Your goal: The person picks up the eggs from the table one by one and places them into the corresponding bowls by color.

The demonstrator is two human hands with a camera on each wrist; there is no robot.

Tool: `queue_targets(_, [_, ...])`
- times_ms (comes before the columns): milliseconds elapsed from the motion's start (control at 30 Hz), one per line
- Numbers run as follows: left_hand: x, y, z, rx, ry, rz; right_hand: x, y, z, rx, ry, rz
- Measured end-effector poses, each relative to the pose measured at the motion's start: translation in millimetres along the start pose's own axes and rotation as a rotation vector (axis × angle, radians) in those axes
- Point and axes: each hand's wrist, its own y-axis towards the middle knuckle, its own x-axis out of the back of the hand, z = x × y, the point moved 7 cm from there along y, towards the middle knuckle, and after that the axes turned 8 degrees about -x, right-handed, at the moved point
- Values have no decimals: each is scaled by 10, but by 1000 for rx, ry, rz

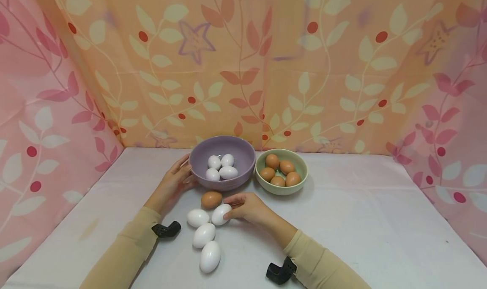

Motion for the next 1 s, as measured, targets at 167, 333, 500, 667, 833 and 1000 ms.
queue_targets(167, [0,-1,2,-7,3,12,20,1,-23,-29,-35,-23])
queue_targets(333, [1,4,13,-8,9,19,22,2,-34,-39,-23,-14])
queue_targets(500, [10,12,24,-5,16,9,20,-3,-23,-36,-31,-3])
queue_targets(667, [7,7,15,-5,16,8,21,-6,-15,-40,-54,-2])
queue_targets(833, [8,6,12,-5,11,-1,23,-1,-20,-42,-66,-6])
queue_targets(1000, [0,9,14,-5,8,4,26,5,-26,-37,-66,-8])
